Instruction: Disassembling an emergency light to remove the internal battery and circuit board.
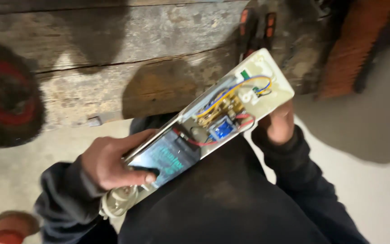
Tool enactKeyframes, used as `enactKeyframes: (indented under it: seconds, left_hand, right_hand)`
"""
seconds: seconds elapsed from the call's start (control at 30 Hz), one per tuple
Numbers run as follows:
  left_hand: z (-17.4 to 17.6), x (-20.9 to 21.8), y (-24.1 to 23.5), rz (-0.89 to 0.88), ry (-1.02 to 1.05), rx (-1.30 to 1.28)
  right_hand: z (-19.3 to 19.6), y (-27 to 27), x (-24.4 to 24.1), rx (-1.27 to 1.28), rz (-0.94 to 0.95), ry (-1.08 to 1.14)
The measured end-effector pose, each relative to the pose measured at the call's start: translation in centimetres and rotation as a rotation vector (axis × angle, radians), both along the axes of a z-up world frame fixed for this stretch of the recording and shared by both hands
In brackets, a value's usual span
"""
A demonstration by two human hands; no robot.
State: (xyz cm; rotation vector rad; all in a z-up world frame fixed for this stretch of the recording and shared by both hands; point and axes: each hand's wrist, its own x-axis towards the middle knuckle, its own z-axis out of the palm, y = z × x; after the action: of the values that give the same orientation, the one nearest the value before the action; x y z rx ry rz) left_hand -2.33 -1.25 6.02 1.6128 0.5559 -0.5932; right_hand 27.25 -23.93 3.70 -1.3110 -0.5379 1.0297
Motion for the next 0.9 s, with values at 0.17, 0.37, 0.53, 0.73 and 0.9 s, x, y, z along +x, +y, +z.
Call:
enactKeyframes:
  seconds: [0.17,0.37,0.53,0.73,0.9]
  left_hand:
    - [-0.5,-1.7,-1.6,0.100,-0.163,0.126]
    - [-0.4,-2.7,-2.4,0.178,-0.223,0.176]
    - [-1.0,-2.6,-2.6,0.195,-0.206,0.205]
    - [-4.0,-3.2,-2.7,0.235,-0.308,0.178]
    - [-5.8,-3.2,-2.8,0.294,-0.373,0.057]
  right_hand:
    - [1.2,-0.5,0.2,-0.142,-0.031,0.171]
    - [1.5,-0.1,-0.9,0.052,0.022,0.085]
    - [0.7,-0.4,-1.1,0.124,0.066,0.039]
    - [0.0,-0.9,-0.9,0.138,0.140,0.010]
    - [0.1,-1.2,-0.7,0.103,0.267,-0.050]
